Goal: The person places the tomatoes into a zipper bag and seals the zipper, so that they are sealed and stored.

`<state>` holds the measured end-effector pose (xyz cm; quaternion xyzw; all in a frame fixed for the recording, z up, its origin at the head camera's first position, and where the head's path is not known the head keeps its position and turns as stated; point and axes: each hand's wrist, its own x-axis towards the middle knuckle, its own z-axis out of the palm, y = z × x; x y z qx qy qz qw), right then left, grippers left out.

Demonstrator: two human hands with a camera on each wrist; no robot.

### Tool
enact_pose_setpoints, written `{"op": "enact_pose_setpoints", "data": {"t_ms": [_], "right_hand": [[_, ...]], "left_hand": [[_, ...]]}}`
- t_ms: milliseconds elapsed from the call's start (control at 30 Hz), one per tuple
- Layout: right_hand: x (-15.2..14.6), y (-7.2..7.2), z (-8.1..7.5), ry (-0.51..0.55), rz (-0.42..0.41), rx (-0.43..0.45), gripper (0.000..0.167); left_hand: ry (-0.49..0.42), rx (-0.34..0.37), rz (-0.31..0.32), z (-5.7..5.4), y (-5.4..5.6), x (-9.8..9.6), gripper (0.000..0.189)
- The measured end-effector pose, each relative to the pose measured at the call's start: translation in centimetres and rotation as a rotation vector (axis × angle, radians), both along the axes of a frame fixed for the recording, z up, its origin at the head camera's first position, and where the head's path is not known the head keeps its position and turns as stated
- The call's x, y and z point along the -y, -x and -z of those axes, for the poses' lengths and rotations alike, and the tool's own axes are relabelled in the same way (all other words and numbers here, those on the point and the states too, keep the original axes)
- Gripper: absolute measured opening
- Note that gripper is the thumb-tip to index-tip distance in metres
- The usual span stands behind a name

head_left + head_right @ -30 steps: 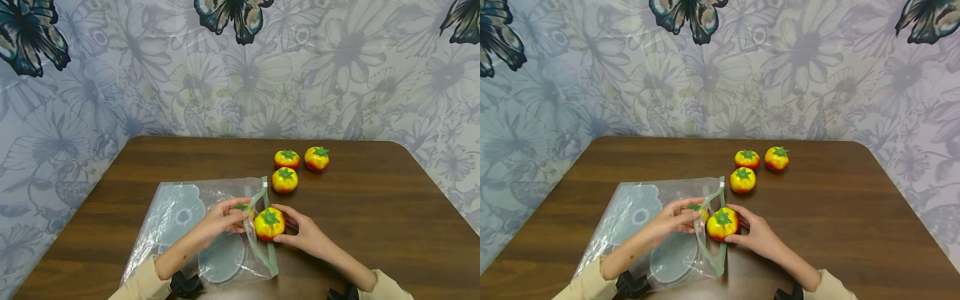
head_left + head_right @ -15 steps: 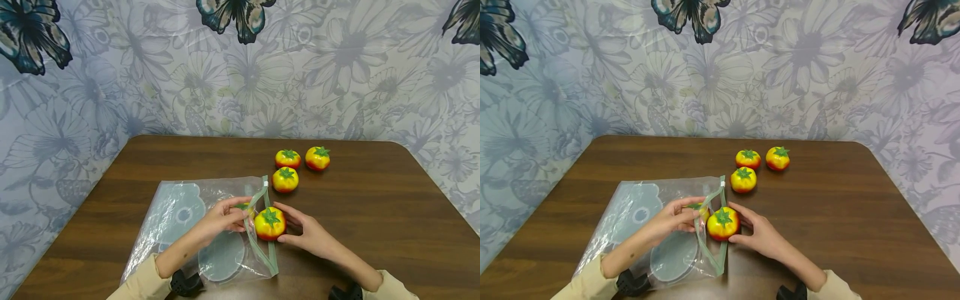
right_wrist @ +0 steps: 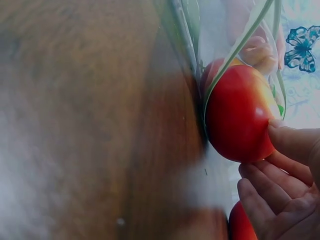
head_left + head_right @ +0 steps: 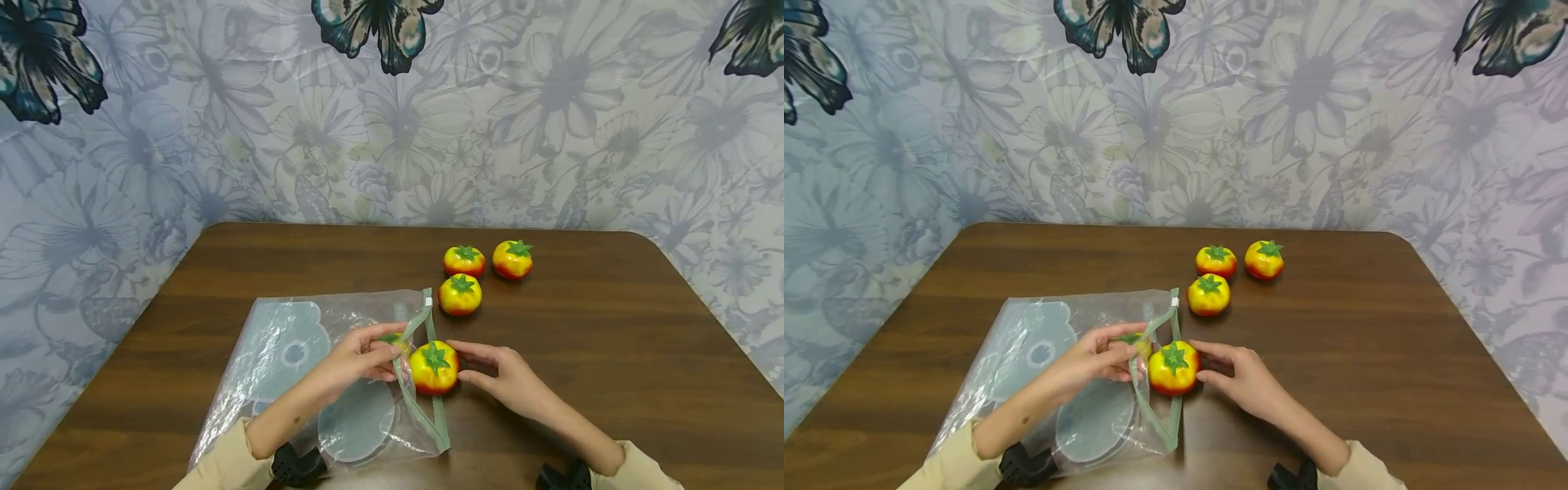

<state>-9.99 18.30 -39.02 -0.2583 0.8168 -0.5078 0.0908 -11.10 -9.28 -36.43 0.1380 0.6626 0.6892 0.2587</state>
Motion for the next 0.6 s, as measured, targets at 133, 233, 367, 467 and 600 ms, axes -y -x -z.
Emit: {"op": "enact_pose_setpoints", "data": {"t_ms": [133, 233, 367, 467, 600], "right_hand": [[0.2, 0.0, 0.3, 0.020, 0.007, -0.004, 0.046], [0.4, -0.1, 0.5, 0.027, 0.026, -0.022, 0.045], [0.8, -0.2, 0.5, 0.020, 0.054, -0.050, 0.042], [1.1, -0.3, 0.5, 0.016, 0.064, -0.058, 0.040], [1.5, -0.4, 0.4, 0.006, 0.060, -0.069, 0.039]], "left_hand": [[0.003, 0.001, -0.007, 0.0, 0.0, 0.0, 0.049], [-0.001, -0.004, -0.006, -0.1, 0.0, -0.1, 0.049], [-0.003, -0.011, -0.006, -0.2, 0.1, -0.3, 0.049], [-0.001, -0.015, -0.009, -0.2, 0.2, -0.3, 0.049], [-0.006, -0.022, -0.007, -0.3, 0.2, -0.2, 0.050]]}}
